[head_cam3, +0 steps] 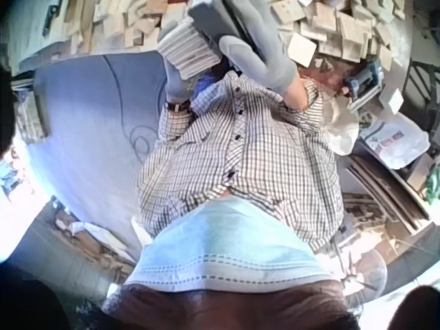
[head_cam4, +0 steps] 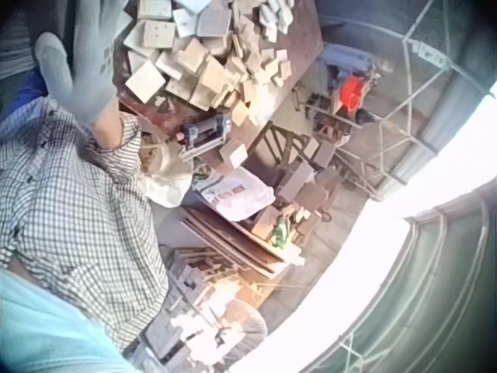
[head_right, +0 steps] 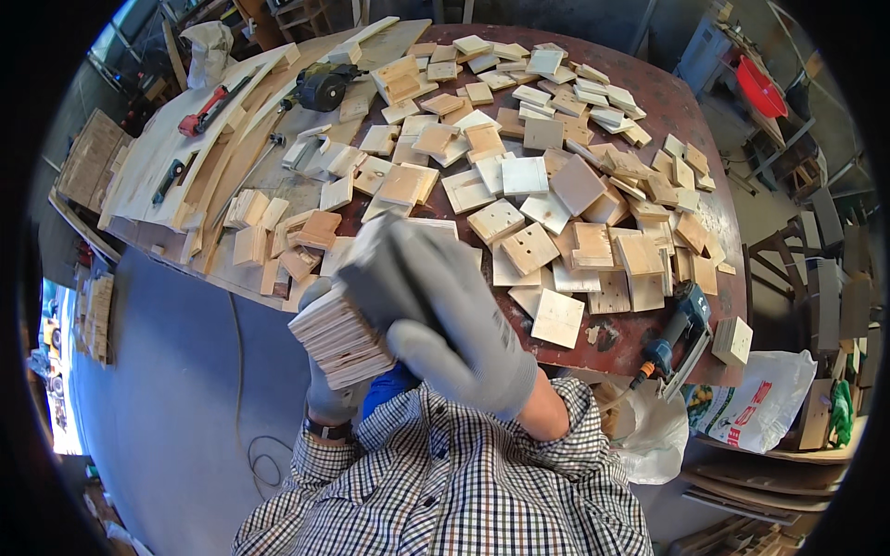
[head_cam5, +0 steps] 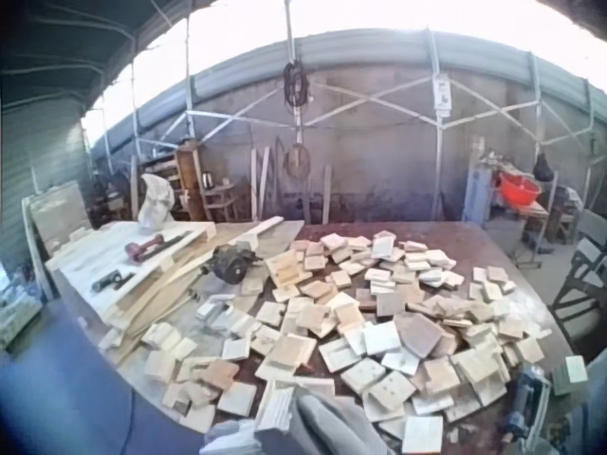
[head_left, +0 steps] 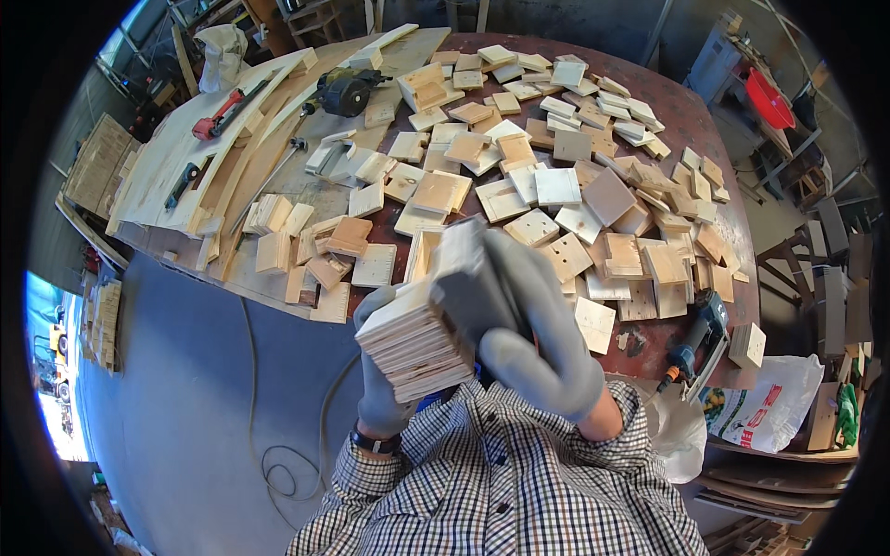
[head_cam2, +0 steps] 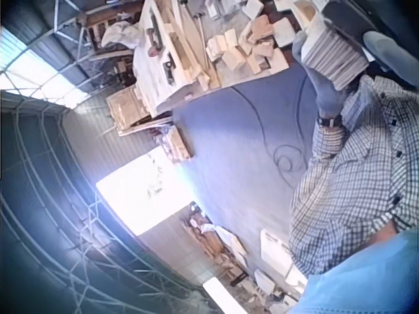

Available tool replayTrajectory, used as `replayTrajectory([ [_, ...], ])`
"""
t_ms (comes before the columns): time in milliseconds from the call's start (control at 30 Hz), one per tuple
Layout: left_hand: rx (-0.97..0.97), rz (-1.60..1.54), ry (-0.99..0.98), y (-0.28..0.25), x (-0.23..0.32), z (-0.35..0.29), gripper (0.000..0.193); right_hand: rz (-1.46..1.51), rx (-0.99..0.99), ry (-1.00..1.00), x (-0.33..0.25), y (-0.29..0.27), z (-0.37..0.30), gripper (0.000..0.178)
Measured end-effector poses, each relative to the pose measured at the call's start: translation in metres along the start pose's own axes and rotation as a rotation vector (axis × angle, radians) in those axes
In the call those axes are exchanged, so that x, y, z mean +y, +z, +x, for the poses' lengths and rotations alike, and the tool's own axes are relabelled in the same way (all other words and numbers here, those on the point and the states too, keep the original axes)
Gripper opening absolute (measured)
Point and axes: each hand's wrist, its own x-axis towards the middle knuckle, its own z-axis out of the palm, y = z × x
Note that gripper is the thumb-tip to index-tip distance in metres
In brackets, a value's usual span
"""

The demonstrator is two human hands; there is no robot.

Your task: The person sands small wooden blocks with a sanding block, rotating each piece to smooth multiple sides. The person then assembles several sanded blocks into a small box-like structure on the table.

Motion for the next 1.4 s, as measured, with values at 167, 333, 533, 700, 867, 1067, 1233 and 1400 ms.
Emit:
replayTrajectory([
  [167,-0.032,0.095,0.076,0.006,0.014,0.005,0.062,-0.007,-0.029,0.112,0.021,0.018,-0.009,0.073],
  [333,-0.067,0.470,0.267,0.018,0.038,0.021,0.070,0.166,0.208,0.440,0.048,0.011,-0.032,0.070],
  [533,-0.068,0.410,0.120,0.024,0.031,0.021,0.080,-0.327,-0.023,-0.132,-0.004,-0.011,0.020,0.080],
  [700,0.076,0.213,-0.021,0.013,0.019,0.020,0.080,-0.426,-0.097,-0.019,0.003,0.004,-0.037,0.078],
  [867,0.191,-0.062,-0.230,0.000,0.032,0.022,0.088,-0.068,0.041,0.018,0.023,-0.003,-0.080,0.073],
  [1067,0.064,-0.068,-0.409,0.011,0.027,0.016,0.099,-0.005,0.030,0.021,0.012,-0.007,-0.024,0.078],
  [1233,-0.006,-0.432,-0.454,0.005,0.017,0.003,0.091,-0.118,0.121,0.080,0.043,0.010,-0.008,0.073],
  [1400,0.035,-0.526,-0.468,0.009,0.015,0.009,0.094,0.069,0.255,0.338,0.057,0.007,-0.012,0.069],
])
